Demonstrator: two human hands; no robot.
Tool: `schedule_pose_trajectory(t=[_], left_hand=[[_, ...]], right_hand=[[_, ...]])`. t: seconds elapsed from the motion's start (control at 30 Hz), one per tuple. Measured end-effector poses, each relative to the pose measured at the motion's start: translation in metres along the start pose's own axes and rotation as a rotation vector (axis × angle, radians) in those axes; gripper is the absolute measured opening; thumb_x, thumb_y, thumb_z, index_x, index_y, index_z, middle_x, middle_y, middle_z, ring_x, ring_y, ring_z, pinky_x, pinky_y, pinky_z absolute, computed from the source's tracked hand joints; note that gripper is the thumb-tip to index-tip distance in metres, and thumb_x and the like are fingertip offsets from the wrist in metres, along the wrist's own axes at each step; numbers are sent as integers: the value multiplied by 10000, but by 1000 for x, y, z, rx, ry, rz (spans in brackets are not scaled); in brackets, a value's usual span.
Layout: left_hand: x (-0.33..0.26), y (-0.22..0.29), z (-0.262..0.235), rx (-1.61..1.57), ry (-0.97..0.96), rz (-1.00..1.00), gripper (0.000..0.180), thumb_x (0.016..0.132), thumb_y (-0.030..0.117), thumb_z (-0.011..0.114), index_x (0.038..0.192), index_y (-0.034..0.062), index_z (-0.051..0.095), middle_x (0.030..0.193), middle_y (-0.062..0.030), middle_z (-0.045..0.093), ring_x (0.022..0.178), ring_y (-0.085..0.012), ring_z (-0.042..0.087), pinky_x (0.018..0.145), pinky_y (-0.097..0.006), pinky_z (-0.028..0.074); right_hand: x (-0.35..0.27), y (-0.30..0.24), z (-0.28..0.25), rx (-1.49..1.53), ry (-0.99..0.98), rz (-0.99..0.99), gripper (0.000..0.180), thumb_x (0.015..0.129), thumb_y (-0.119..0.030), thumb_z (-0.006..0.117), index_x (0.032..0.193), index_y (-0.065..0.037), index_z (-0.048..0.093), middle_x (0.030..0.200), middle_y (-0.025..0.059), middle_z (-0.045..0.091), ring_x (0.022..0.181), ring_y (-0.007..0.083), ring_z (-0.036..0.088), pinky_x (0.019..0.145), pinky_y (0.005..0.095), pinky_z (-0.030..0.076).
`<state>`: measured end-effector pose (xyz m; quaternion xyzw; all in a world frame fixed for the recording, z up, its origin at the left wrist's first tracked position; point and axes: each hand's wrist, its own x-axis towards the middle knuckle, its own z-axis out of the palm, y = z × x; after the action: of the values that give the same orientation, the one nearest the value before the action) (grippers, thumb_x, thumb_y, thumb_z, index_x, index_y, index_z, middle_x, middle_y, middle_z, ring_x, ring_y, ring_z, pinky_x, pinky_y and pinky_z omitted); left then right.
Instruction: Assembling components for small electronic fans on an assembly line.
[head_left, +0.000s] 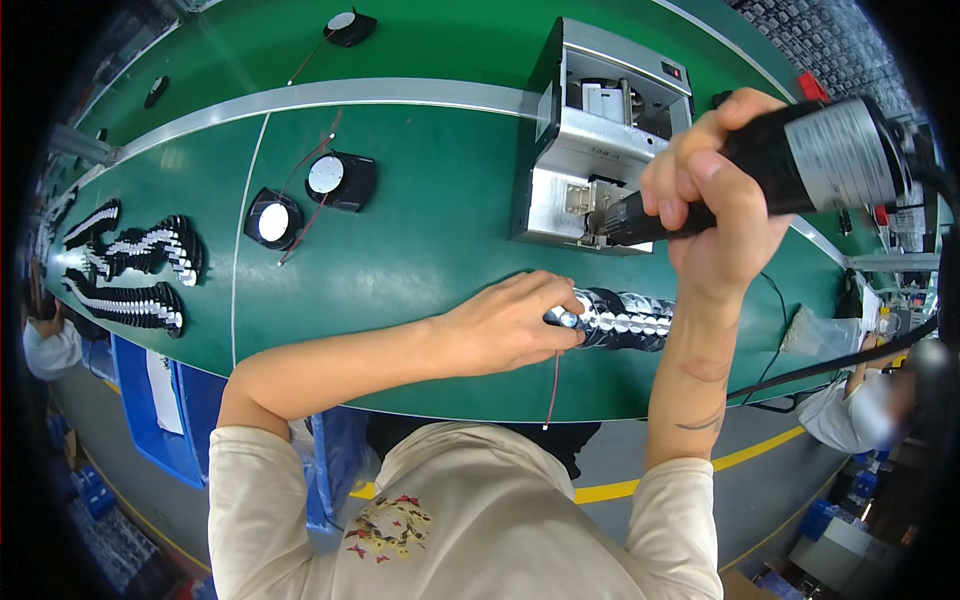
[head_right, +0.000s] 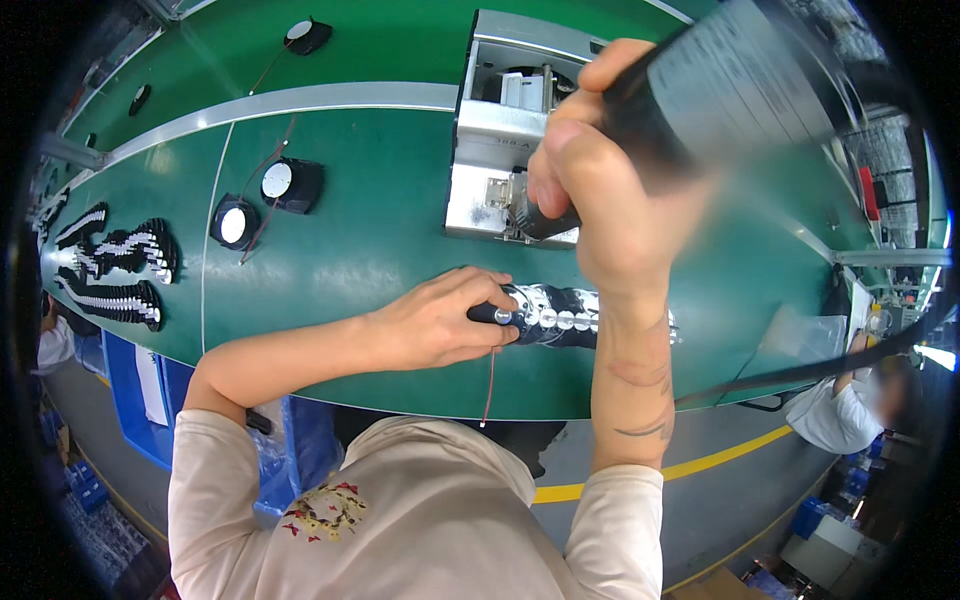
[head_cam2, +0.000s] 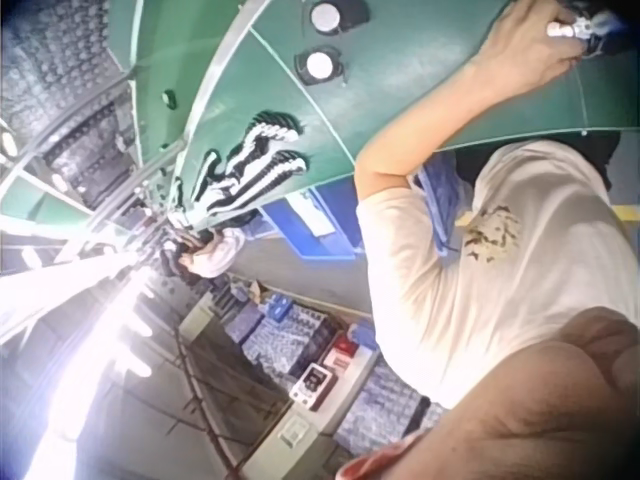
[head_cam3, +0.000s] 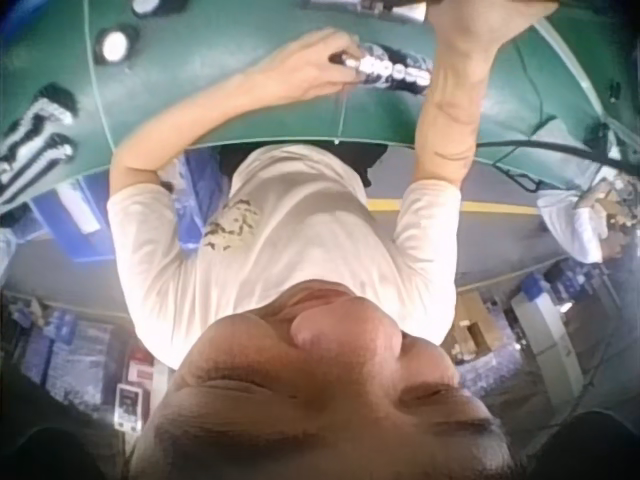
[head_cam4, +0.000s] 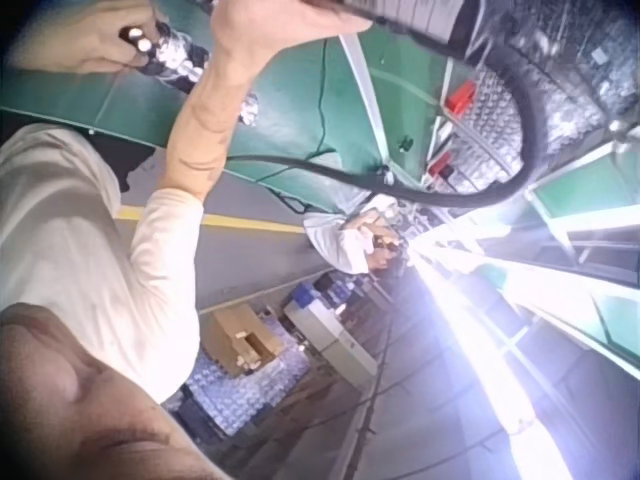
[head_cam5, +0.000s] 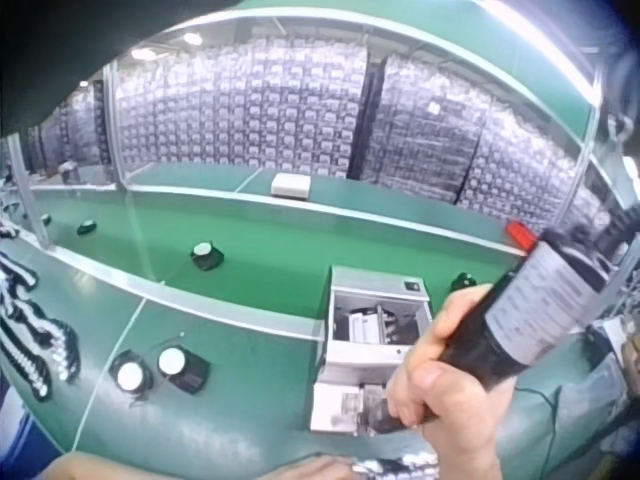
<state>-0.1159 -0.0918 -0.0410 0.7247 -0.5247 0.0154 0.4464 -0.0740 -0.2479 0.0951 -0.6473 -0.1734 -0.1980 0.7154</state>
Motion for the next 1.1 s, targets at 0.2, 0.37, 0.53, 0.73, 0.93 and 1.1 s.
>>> schedule_pose_trajectory(t=[0.2, 0.37, 0.53, 0.73, 0.93, 1.1], left_hand=[[-2, -1, 2, 43, 27, 6, 240, 684, 107, 724, 916, 108, 664, 1045, -77, 521, 1000, -264, 525, 864, -376, 474], [-1, -2, 2, 54, 15, 2, 210, 720, 117, 728, 924, 121, 676, 1040, -71, 535, 1058, -305, 557, 862, -399, 502], [-2, -2, 3, 61, 7, -5, 203, 726, 114, 708, 926, 121, 677, 1040, -78, 536, 1058, -302, 557, 862, -391, 501], [-1, -1, 5, 27, 47, 8, 186, 704, 111, 679, 888, 83, 673, 1040, -91, 535, 1012, -274, 524, 869, -382, 468], [-2, -1, 2, 39, 67, 22, 184, 708, 109, 681, 891, 89, 679, 1035, -90, 535, 1001, -270, 529, 858, -378, 469], [-2, -1, 1, 27, -9, -19, 214, 719, 112, 713, 929, 116, 676, 1065, -90, 534, 1079, -324, 546, 888, -420, 485]], right_hand=[[-44, -8, -21, 226, -159, -69, 403, 775, -69, 523, 1165, -22, 429, 635, 39, 423, 416, 113, 394, 440, 294, 386], [-65, -9, -28, 177, -144, -42, 418, 780, -59, 525, 1175, -25, 394, 632, 45, 429, 413, 126, 407, 447, 307, 395], [-67, -1, -22, 125, -49, 13, 391, 780, -56, 537, 1142, -33, 393, 630, 45, 432, 413, 127, 409, 450, 309, 394], [-68, 1, -18, 57, -76, 35, 352, 770, -52, 570, 1074, -44, 393, 629, 42, 432, 417, 122, 413, 449, 306, 396], [-75, 3, -20, 66, -114, 16, 338, 765, -53, 599, 1029, -56, 388, 624, 38, 440, 418, 124, 437, 446, 296, 402], [-63, -6, -9, 117, -72, -21, 398, 757, -41, 589, 1111, -44, 407, 595, 27, 423, 415, 121, 428, 435, 296, 399]])
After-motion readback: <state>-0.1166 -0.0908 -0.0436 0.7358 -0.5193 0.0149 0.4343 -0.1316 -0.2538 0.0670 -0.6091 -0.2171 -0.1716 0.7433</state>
